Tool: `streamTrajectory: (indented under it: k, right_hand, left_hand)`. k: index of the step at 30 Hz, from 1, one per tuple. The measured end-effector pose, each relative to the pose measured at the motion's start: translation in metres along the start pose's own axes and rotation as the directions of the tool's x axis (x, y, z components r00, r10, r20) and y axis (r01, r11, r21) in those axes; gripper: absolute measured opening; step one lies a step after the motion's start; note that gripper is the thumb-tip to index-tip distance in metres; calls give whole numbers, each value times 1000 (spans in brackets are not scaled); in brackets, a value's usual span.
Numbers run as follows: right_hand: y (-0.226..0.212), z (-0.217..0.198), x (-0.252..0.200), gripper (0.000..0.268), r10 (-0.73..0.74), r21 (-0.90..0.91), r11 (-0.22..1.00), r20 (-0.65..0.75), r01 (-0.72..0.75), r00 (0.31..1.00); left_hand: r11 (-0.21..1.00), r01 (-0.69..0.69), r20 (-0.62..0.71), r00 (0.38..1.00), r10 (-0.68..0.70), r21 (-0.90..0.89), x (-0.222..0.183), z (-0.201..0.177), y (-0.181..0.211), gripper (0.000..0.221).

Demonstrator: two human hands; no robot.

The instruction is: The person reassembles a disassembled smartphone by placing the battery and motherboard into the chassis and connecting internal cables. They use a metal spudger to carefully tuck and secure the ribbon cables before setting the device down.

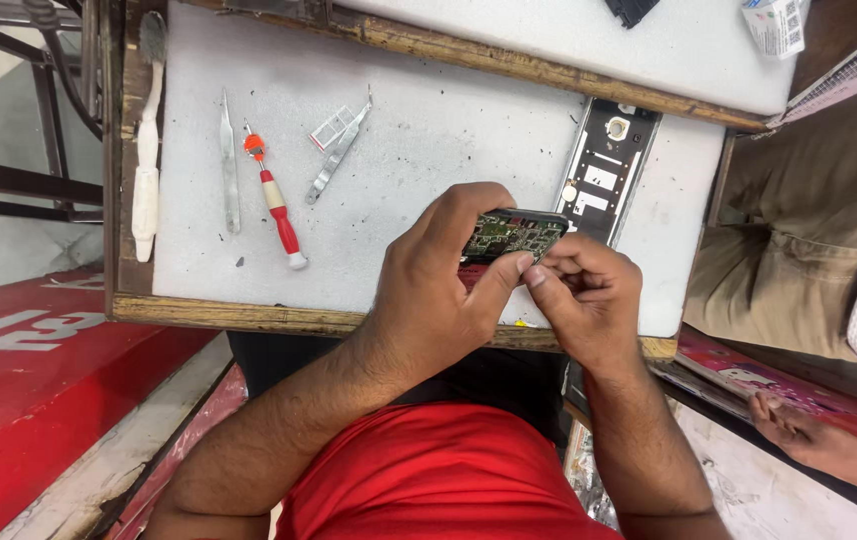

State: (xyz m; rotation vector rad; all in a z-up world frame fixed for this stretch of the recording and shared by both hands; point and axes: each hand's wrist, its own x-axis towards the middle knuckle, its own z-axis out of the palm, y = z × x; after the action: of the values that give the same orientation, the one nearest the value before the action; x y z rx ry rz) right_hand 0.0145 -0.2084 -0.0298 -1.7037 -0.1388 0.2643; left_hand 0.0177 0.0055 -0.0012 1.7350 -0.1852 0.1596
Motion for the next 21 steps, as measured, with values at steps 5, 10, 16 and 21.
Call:
streamTrajectory:
  k: [5,10,16,21]
  right_hand:
    - [2,-2,0,5,-8,-36,999,-17,7,1000]
    - [-1,-5,-10,4,-67,-102,993,-18,65,998]
    - [-5,1,-15,6,-33,-83,996,-73,27,997]
    - [-13,-16,-5,15,35,-143,988,-116,-51,993]
  left_hand:
    - [999,-31,36,999,30,19,-2,-1,2,41]
    - [998,2,96,995,-7,60,-8,-8,12,51]
    - [983,-82,-22,996,87,165,-15,-19,20,56]
    - [824,272,-354,931,-94,497,-10,-100,2,25]
